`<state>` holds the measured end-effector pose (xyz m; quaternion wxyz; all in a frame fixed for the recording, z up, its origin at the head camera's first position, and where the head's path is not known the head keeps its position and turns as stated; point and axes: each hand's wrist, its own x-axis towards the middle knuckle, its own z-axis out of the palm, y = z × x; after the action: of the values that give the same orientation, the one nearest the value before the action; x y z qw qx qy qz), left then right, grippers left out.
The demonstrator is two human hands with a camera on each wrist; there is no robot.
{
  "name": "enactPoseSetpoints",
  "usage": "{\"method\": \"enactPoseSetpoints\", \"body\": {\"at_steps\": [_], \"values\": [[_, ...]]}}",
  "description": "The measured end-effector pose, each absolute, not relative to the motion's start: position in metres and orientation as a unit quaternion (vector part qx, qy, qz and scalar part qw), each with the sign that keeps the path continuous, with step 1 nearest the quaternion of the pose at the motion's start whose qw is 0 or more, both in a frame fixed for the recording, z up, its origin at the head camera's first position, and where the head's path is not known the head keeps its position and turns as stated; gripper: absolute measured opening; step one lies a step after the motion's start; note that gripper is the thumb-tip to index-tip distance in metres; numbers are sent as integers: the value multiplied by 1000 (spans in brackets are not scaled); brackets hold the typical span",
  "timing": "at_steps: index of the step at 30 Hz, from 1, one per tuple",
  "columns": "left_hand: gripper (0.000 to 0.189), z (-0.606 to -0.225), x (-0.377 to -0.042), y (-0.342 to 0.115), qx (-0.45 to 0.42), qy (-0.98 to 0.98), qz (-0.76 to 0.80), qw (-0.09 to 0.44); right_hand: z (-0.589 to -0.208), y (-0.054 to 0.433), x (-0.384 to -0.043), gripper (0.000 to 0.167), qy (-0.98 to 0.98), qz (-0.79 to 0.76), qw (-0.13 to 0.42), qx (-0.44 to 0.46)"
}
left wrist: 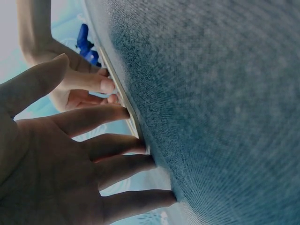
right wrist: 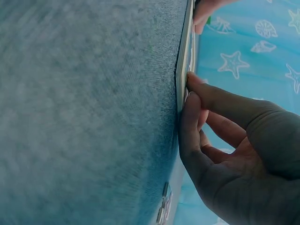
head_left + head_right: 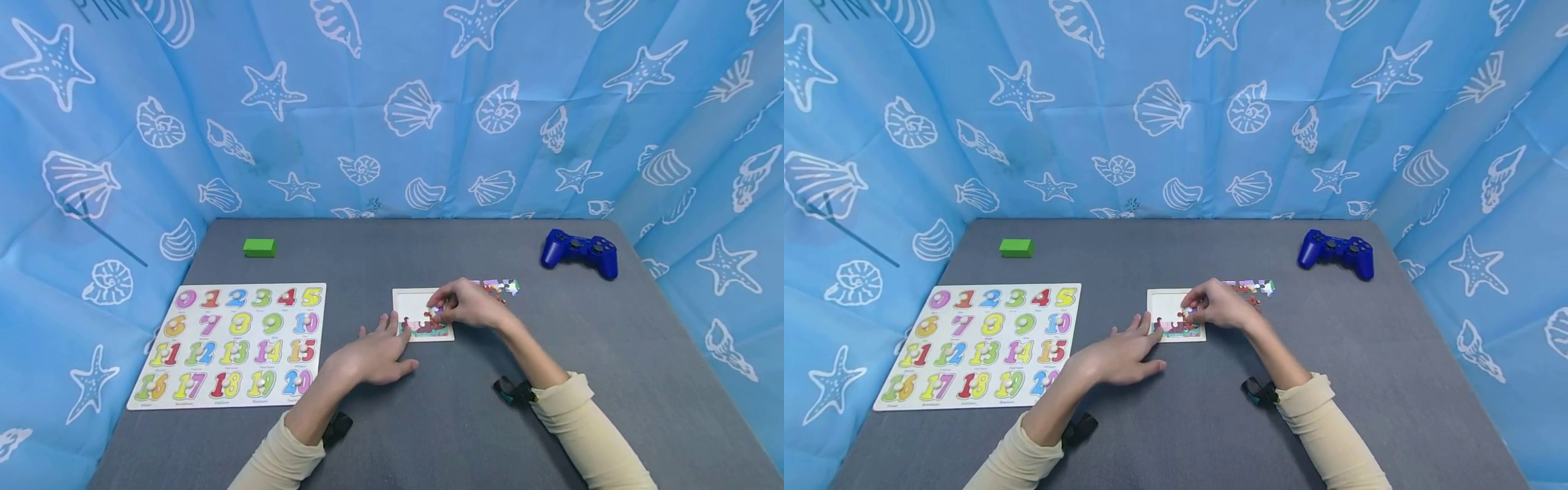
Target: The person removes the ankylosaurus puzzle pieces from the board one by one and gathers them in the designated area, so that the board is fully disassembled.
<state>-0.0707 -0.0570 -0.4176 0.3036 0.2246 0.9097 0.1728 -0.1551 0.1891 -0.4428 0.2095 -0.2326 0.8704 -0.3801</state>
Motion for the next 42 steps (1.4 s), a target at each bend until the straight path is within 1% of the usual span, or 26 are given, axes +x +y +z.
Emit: {"method": "enactPoseSetpoints", "body": {"at_steps": [7, 20, 28, 36, 42], "values": [[74, -417, -70, -57, 224, 910, 172, 305, -440, 184, -153, 16, 881, -359, 204, -230], [75, -418, -70, -56, 223, 909, 171, 307, -438, 183, -148, 16, 892, -349, 157, -238], [75, -418, -71, -56, 221, 909, 172, 309, -439, 187, -145, 21, 903, -325, 130, -251], [75, -418, -71, -56, 221, 909, 173, 308, -436, 189, -144, 19, 893, -355, 144, -238], [74, -418, -71, -56, 221, 909, 175, 305, -439, 188, -143, 16, 883, -355, 147, -268]]}}
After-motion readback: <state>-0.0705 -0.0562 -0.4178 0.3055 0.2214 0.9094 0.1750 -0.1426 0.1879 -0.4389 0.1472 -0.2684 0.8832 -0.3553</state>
